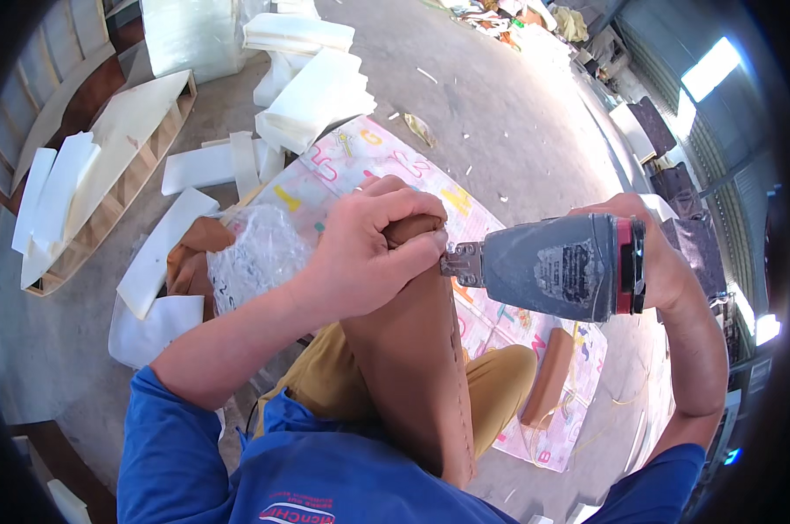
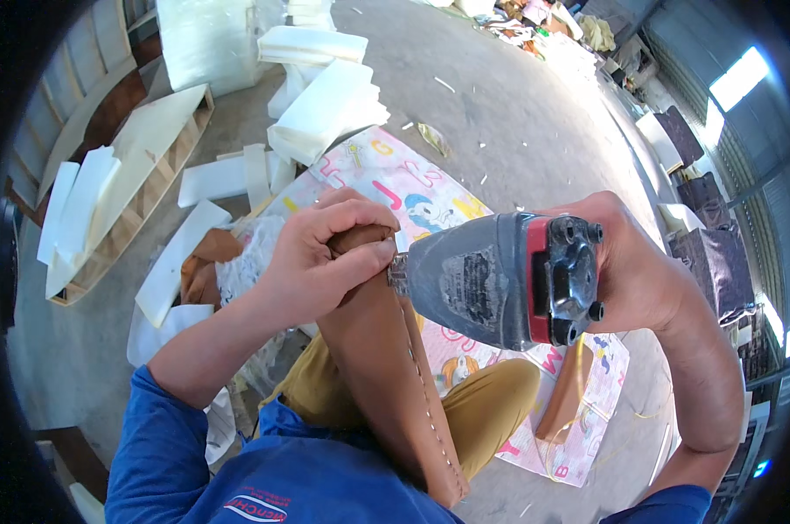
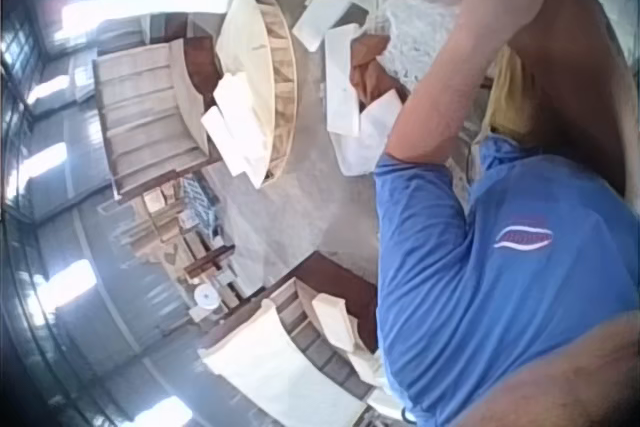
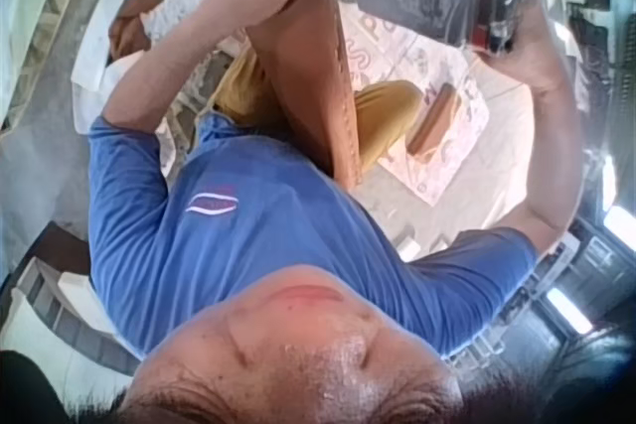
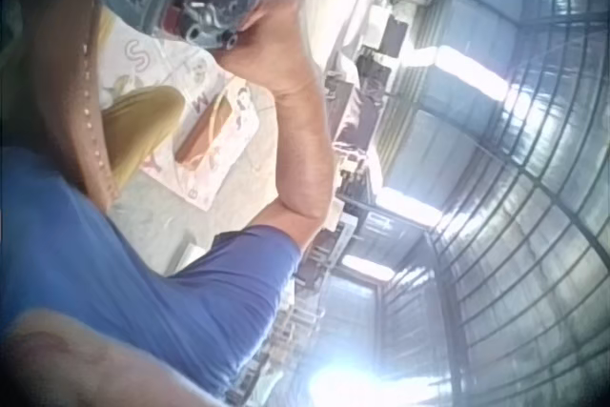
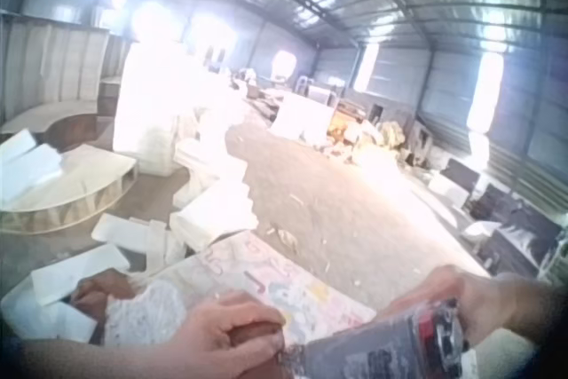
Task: Securing fabric cover to a foam-padded furniture part using a staple gun and tucking edges with a screwdriver.
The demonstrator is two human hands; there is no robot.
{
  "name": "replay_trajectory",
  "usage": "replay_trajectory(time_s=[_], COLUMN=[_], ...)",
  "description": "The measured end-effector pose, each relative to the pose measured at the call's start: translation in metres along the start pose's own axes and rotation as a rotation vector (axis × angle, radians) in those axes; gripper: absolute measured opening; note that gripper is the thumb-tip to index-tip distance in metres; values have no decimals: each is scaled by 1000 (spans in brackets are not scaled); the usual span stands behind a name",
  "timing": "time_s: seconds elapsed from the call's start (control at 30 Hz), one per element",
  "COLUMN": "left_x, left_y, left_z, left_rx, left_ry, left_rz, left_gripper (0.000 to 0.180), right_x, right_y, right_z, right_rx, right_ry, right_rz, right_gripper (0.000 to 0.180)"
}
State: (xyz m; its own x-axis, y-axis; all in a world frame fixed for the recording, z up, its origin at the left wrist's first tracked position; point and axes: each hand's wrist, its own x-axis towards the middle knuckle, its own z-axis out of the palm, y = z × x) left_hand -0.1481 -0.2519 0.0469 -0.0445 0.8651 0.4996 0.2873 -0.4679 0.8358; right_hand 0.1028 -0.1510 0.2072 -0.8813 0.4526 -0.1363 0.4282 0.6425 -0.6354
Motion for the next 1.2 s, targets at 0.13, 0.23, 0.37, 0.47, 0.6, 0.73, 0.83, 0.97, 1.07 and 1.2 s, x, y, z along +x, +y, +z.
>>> replay_trajectory(time_s=[0.13, 0.23, 0.37, 0.47, 0.6, 0.73, 0.83, 0.97, 1.07, 1.2], left_x=[2, 2, 3, 4, 2, 3, 4, 5, 5, 7], left_y=[-1, -3, -2, -3, -3, 0, 0, -1, -1, 1], left_z=[6, 12, 13, 13, 7, 7, 11, 9, 9, 15], left_rx=[-85, -113, -116, -111, -38, -45, -87, -49, -31, -92], left_ry=[28, 101, 93, 93, 29, 14, 2, 12, 12, -3], left_rz=[40, 74, 70, 68, 48, 6, 20, 27, 27, 20], left_gripper=[17, 15, 14, 14, 18, 17, 17, 17, 17, 16], right_x=[-18, -17, -19, -20, -4, 0, -7, -3, -2, -4], right_y=[-3, 1, -2, 3, -5, -4, -9, -7, -7, -11], right_z=[5, 2, 0, 3, 2, -1, -1, 0, -1, -4], right_rx=[100, 29, -40, 6, -14, -47, -94, -57, -47, -170], right_ry=[128, 48, 38, 91, -5, -27, 7, 9, -2, -35], right_rz=[97, 27, 36, 63, 0, -57, -29, -41, -19, -138], right_gripper=[44, 50, 53, 51, 49, 45, 43, 43, 44, 45])
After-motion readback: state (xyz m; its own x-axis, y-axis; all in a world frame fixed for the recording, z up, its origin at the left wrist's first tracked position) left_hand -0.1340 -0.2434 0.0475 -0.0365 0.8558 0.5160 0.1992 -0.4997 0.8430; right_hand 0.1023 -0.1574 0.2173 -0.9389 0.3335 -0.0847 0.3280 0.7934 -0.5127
